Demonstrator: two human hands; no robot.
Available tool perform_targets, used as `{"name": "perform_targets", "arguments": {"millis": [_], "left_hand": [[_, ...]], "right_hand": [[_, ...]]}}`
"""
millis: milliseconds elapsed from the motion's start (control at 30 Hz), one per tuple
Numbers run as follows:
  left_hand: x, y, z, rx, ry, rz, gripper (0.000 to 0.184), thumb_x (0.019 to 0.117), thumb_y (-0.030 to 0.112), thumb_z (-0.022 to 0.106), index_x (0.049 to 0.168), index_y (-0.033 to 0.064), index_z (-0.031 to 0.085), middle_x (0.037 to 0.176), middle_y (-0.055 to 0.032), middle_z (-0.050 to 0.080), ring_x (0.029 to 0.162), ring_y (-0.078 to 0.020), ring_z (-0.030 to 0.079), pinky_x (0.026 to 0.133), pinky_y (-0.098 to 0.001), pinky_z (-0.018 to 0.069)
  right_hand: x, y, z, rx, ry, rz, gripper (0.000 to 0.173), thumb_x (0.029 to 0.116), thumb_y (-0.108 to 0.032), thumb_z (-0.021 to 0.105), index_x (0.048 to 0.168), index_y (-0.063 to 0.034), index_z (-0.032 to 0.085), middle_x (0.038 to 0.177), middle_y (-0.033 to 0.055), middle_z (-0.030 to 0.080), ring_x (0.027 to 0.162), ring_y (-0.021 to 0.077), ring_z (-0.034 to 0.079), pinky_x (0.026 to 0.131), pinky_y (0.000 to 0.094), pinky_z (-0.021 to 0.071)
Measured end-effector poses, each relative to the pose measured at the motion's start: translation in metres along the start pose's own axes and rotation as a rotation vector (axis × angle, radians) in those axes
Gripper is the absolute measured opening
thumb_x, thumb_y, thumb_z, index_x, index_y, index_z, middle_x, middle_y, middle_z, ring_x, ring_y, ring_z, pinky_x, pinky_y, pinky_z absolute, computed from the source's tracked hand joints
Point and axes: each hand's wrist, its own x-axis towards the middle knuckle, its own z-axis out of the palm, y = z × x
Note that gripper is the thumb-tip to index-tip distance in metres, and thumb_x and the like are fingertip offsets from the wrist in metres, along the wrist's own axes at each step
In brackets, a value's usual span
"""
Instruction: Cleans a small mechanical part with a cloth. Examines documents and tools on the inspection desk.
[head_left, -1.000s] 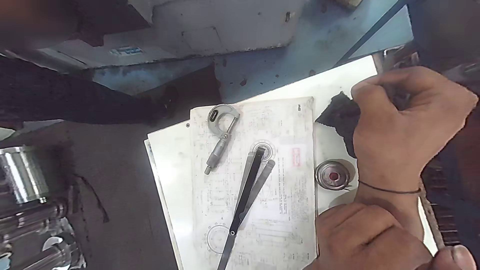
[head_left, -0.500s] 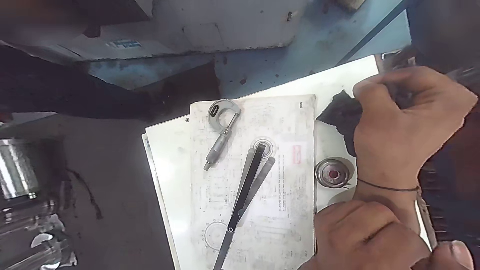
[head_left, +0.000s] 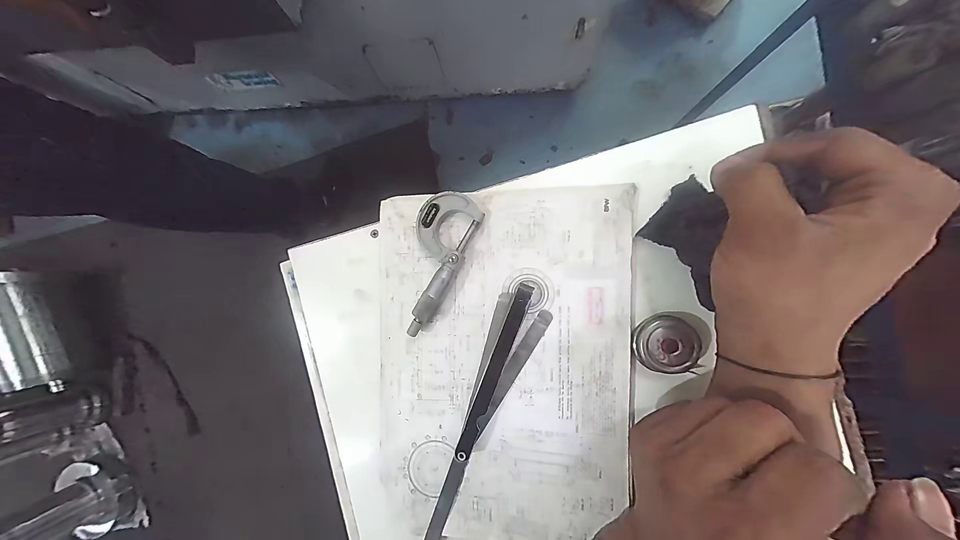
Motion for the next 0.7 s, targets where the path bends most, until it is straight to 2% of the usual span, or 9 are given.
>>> {"name": "perform_targets", "arguments": {"millis": [700], "left_hand": [[-0.0023,0.0008,0.0023,0.032,0.017,0.017,0.031,0.0901,0.014,0.065,0.062,0.0055,0.053,0.06,-0.0029,0.05,0.057,-0.0115,0.052,0.053,-0.0232,0.0451]], "right_hand": [[-0.0003,-0.0013,-0.001,-0.008,-0.006,-0.004,0.007,0.0907,-0.02,0.065,0.088,-0.0153,0.069,0.08,-0.0136,0.06,0.072,-0.0126,0.053,0.066,0.0098,0.0413]]}}
